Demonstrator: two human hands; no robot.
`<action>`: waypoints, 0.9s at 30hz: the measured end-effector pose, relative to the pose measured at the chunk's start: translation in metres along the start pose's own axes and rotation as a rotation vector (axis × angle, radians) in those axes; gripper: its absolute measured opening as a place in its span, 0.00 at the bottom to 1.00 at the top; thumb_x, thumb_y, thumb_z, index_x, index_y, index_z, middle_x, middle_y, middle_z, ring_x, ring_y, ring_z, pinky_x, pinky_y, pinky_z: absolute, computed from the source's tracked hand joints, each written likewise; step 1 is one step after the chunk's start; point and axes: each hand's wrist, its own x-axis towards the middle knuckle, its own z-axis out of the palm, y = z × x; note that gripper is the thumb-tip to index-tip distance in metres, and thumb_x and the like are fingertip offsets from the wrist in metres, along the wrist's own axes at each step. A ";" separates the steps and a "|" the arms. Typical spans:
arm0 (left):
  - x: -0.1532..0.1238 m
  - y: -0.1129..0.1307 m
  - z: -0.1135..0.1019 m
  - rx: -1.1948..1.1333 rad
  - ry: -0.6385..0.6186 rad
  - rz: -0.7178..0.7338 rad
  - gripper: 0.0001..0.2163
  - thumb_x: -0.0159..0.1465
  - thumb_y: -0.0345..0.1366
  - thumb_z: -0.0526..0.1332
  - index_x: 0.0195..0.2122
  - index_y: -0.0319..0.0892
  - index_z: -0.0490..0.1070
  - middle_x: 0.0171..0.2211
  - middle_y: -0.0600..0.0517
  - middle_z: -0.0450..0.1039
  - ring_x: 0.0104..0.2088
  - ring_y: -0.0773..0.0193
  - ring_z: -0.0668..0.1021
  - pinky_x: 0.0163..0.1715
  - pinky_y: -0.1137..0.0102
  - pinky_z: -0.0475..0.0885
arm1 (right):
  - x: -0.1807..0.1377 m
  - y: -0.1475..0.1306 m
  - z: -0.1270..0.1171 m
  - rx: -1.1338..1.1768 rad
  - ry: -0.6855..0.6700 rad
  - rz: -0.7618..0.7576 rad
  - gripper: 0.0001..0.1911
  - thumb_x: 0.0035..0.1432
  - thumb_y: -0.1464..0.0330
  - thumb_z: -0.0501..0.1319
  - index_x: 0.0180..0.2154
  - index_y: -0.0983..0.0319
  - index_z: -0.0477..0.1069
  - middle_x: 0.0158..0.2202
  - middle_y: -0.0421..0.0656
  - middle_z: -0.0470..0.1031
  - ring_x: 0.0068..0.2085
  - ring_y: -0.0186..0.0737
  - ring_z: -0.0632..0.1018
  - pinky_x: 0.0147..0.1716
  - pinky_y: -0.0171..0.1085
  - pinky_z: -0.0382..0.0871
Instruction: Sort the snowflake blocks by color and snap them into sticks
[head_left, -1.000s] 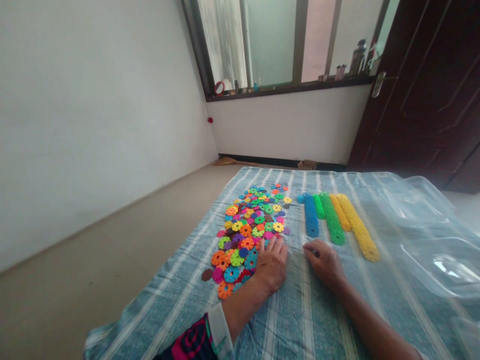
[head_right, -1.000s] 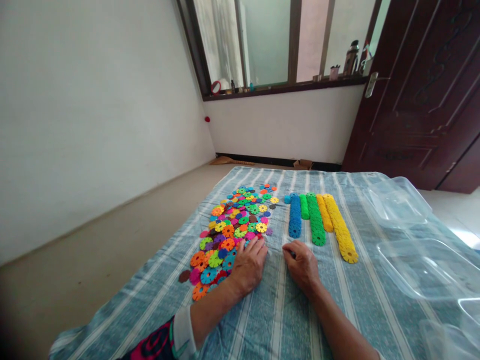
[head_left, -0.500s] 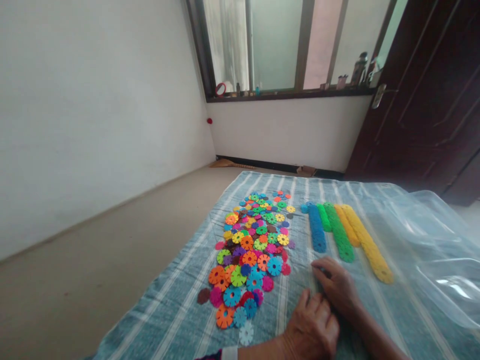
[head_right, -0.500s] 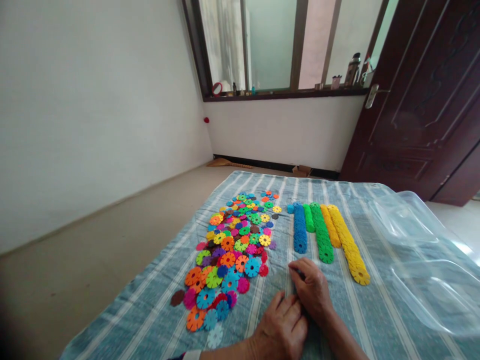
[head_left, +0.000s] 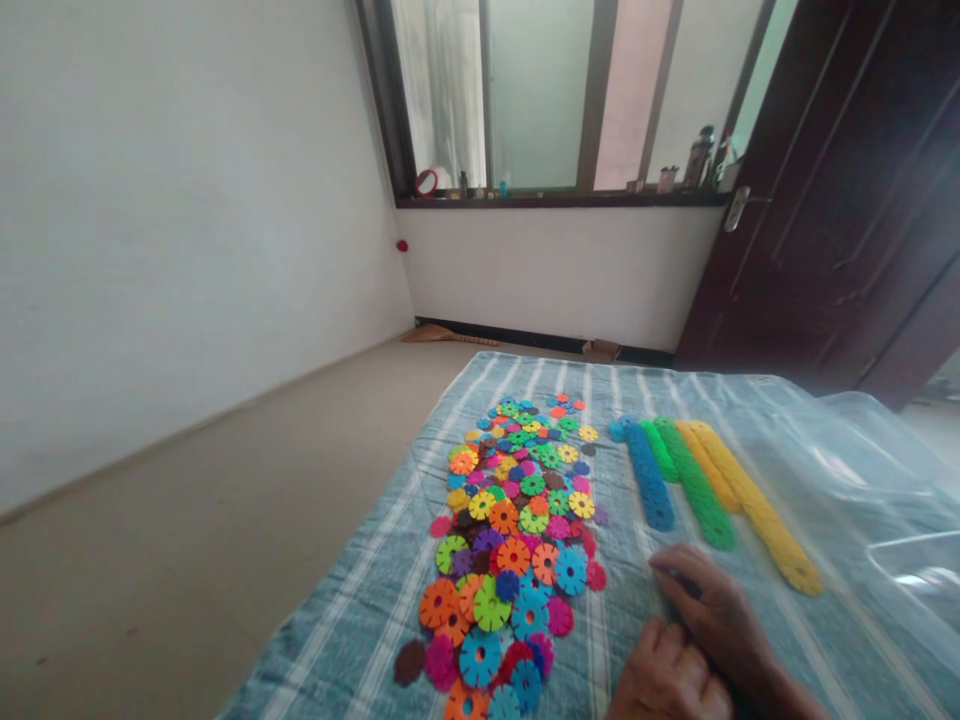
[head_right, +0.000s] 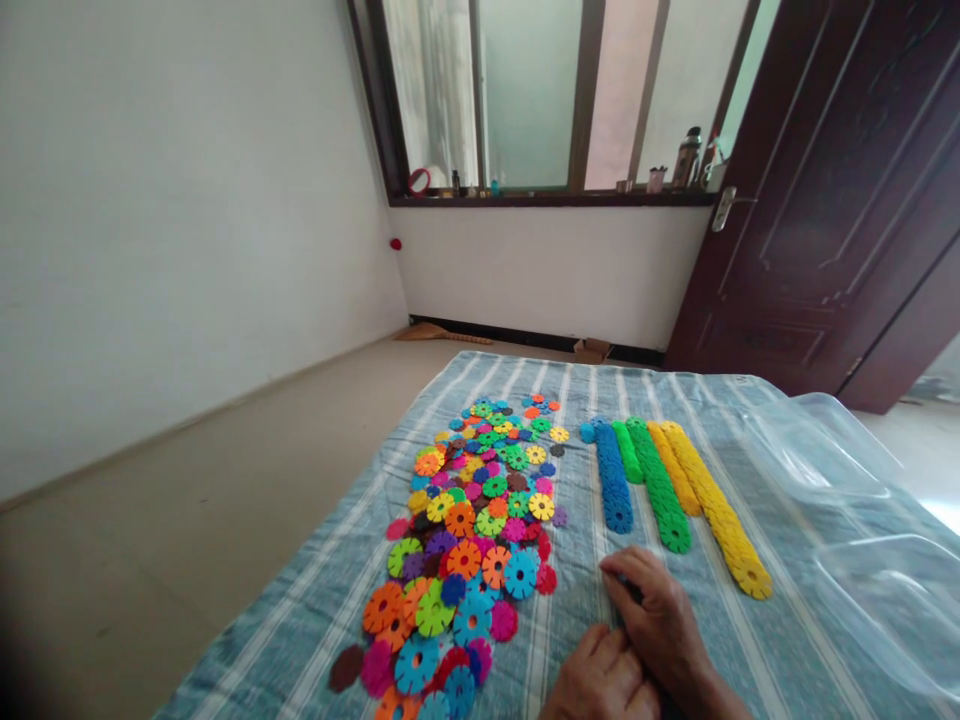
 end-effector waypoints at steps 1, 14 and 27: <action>0.001 -0.001 -0.001 -0.020 -0.010 0.003 0.06 0.53 0.33 0.62 0.21 0.41 0.66 0.19 0.51 0.65 0.23 0.65 0.69 0.20 0.68 0.56 | 0.000 0.000 0.000 -0.006 0.005 -0.001 0.10 0.55 0.61 0.59 0.30 0.57 0.76 0.32 0.44 0.76 0.35 0.43 0.76 0.37 0.38 0.71; 0.011 -0.018 -0.028 -0.469 -0.329 -0.174 0.04 0.49 0.29 0.61 0.24 0.40 0.66 0.25 0.49 0.70 0.30 0.63 0.71 0.28 0.69 0.62 | 0.007 -0.009 0.001 -0.052 0.016 -0.003 0.08 0.56 0.66 0.58 0.30 0.60 0.75 0.30 0.42 0.74 0.34 0.39 0.74 0.36 0.36 0.68; 0.028 -0.021 -0.048 -0.475 -0.353 -0.364 0.03 0.52 0.28 0.59 0.23 0.41 0.68 0.21 0.52 0.71 0.24 0.67 0.72 0.25 0.70 0.58 | 0.007 -0.005 0.003 -0.051 0.038 -0.056 0.07 0.56 0.68 0.58 0.29 0.60 0.75 0.29 0.42 0.74 0.34 0.38 0.75 0.36 0.35 0.68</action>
